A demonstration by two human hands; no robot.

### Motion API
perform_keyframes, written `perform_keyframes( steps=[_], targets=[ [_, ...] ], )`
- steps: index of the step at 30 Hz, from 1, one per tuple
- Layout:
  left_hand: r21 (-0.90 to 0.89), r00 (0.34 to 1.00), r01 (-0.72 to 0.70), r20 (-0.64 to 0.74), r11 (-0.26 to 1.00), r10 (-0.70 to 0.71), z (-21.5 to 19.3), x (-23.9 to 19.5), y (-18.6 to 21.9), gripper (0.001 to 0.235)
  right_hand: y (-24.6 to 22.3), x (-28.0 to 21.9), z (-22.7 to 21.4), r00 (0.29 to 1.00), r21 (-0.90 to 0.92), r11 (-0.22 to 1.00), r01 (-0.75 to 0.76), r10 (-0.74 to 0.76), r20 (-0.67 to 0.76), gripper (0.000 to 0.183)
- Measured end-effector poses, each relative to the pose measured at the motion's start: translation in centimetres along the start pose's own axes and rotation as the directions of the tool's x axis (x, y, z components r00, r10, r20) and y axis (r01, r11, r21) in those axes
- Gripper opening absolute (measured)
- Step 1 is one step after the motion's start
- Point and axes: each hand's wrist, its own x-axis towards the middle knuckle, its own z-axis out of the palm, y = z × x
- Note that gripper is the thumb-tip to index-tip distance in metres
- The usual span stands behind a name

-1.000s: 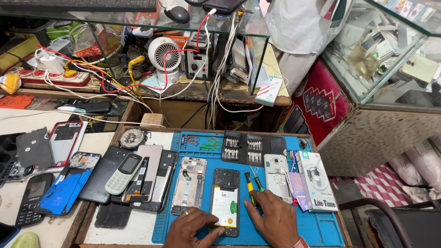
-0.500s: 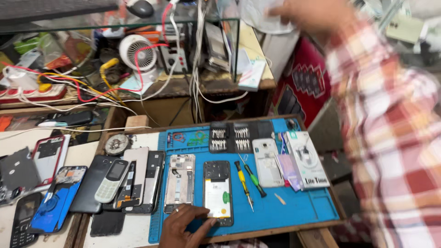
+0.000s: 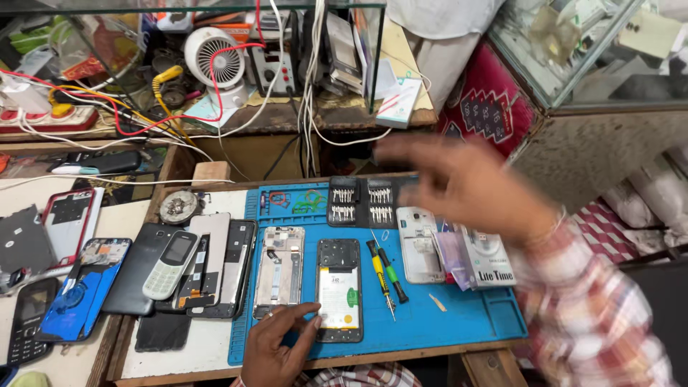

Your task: The person uses a screwdriver to remove screws from the back of a smartphone. They then use a prying tool to separate the back cover from the phone body. The person continues to work on the phone, handling the battery and internal components.

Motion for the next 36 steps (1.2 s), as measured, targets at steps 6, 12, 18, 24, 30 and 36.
perform_keyframes(
  steps=[6,12,18,24,30,36],
  targets=[
    [-0.027,0.996,-0.070,-0.049,0.997,0.069,-0.1,0.3,0.5,0.021,-2.5,-5.5,9.3,0.976,0.224,0.963,-0.152,0.110,0.190,0.058],
    [-0.034,0.986,-0.151,-0.070,0.988,0.149,-0.9,0.0,0.7,0.016,-1.2,-7.9,11.4,0.922,0.222,0.910,-0.351,0.377,-0.087,0.045],
    [-0.082,0.997,-0.073,-0.026,0.994,0.071,-0.9,0.1,0.8,0.018,-0.9,-8.5,14.8,0.915,0.053,0.940,-0.337,0.341,-0.215,0.035],
    [0.015,0.965,-0.259,0.037,0.966,0.258,-1.0,0.1,1.0,0.026,-3.3,-7.8,16.4,0.927,-0.160,0.920,-0.357,0.327,-0.185,0.031],
    [0.196,0.902,-0.422,0.187,0.885,0.389,-0.6,-0.2,0.5,0.031,-3.3,-8.0,17.8,0.929,-0.315,0.879,-0.359,0.304,-0.212,0.035],
    [0.316,0.892,-0.450,0.199,0.835,0.406,0.1,-0.1,1.1,0.029,-2.7,-8.0,18.0,0.915,-0.260,0.880,-0.397,0.358,-0.187,0.022]
  ],
)
